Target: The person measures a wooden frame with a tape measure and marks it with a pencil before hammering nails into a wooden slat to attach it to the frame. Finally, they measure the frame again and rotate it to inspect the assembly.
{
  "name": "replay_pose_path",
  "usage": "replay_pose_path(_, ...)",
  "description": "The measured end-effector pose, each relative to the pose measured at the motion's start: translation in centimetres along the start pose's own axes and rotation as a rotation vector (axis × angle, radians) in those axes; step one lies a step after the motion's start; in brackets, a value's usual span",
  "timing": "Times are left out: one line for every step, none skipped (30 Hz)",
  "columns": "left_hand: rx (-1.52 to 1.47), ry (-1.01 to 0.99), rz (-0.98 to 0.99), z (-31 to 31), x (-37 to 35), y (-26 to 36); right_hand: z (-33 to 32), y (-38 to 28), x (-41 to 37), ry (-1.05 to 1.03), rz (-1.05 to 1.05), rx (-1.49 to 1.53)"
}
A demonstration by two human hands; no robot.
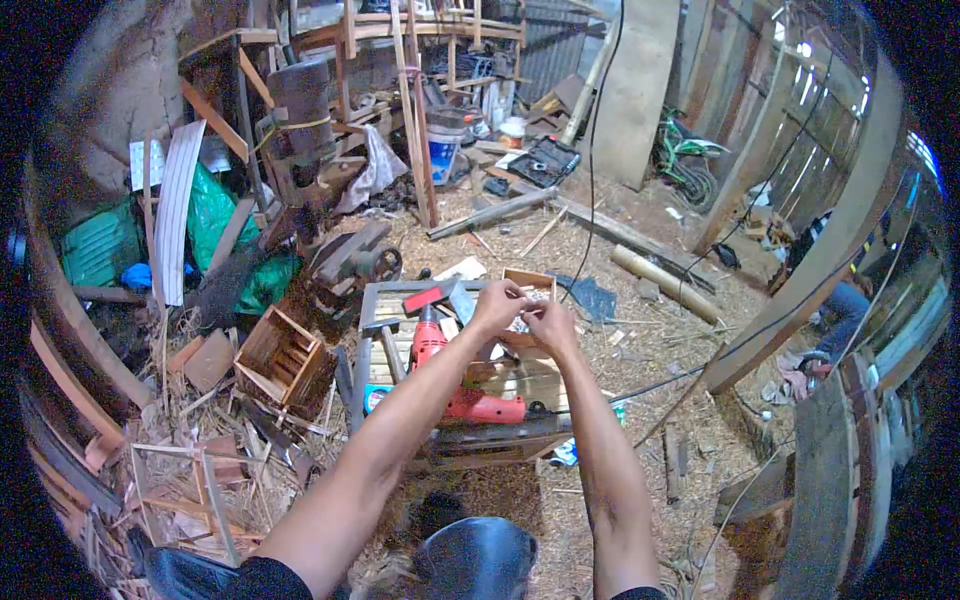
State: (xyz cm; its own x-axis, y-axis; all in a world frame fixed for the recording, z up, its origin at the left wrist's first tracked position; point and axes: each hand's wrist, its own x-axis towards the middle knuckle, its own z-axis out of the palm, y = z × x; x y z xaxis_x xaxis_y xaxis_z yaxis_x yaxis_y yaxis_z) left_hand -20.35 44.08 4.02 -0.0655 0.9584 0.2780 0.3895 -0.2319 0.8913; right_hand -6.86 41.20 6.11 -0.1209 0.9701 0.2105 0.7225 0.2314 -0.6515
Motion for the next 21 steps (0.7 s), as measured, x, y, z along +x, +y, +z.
replay_pose_path(-0.08, -0.059, -0.086, -0.3, -0.1, 0.6, 0.5, 0.5, 0.2, 0.051, -0.022, 0.073)
replay_pose_path(-0.083, -0.06, -0.087, -0.5, -0.2, 1.1, 0.8, 1.1, 0.4, 0.05, -0.02, 0.071)
replay_pose_path(-0.115, -0.084, -0.11, -0.5, -0.2, 1.1, 1.0, 0.9, 0.5, 0.101, 0.003, 0.109)
replay_pose_path(-0.149, -0.104, -0.133, -0.5, -0.1, 1.1, 1.0, 0.8, 0.6, 0.149, 0.023, 0.145)
replay_pose_path(-0.153, -0.099, -0.135, -0.5, 0.1, 1.0, 0.8, 0.7, 0.9, 0.144, 0.019, 0.141)
replay_pose_path(-0.172, -0.088, -0.118, -0.3, 0.2, 0.6, 0.7, 0.8, 1.2, 0.127, 0.015, 0.139)
replay_pose_path(-0.189, -0.081, -0.103, -0.1, 0.3, 0.1, 0.6, 0.9, 1.4, 0.111, 0.015, 0.138)
replay_pose_path(-0.189, -0.083, -0.111, 0.2, 0.4, -0.4, 0.5, 1.3, 1.5, 0.105, 0.021, 0.139)
replay_pose_path(-0.099, -0.053, -0.051, 0.1, 0.6, -0.4, 0.4, 1.5, 1.7, 0.105, 0.044, 0.114)
replay_pose_path(-0.008, -0.027, 0.009, 0.1, 0.7, -0.5, 0.5, 1.8, 1.8, 0.106, 0.07, 0.091)
replay_pose_path(0.164, -0.044, -0.019, 0.1, 0.7, -0.6, 0.7, 2.3, 2.0, 0.118, 0.071, 0.022)
replay_pose_path(0.17, -0.052, -0.025, 0.1, 0.6, -1.2, 1.0, 2.9, 2.1, 0.115, 0.081, 0.029)
replay_pose_path(0.349, -0.03, 0.111, 0.1, 0.3, -1.9, 1.4, 3.6, 2.0, 0.103, -0.017, -0.107)
replay_pose_path(0.525, -0.007, 0.252, 0.1, 0.1, -2.4, 1.8, 4.1, 2.1, 0.091, -0.119, -0.244)
replay_pose_path(0.576, -0.074, 0.287, 0.1, -0.1, -2.5, 2.2, 4.2, 2.0, 0.097, -0.102, -0.291)
replay_pose_path(0.581, -0.081, 0.282, 0.0, -0.4, -2.5, 2.6, 4.4, 2.3, 0.092, -0.096, -0.285)
replay_pose_path(0.585, -0.061, 0.324, -0.1, -0.6, -2.4, 2.8, 4.3, 2.8, 0.05, -0.14, -0.431)
replay_pose_path(0.592, -0.037, 0.364, 0.0, -0.6, -3.0, 3.1, 4.4, 3.0, 0.007, -0.189, -0.575)
replay_pose_path(0.6, 0.009, 0.39, 0.0, -0.6, -3.4, 3.5, 4.3, 3.0, -0.002, -0.196, -0.567)
replay_pose_path(0.61, 0.013, 0.379, -0.1, -0.6, -3.9, 3.8, 4.2, 3.1, 0.04, -0.215, -0.558)
replay_pose_path(0.624, -0.01, 0.375, -0.4, -0.7, -3.7, 3.7, 4.4, 3.2, 0.085, -0.232, -0.554)
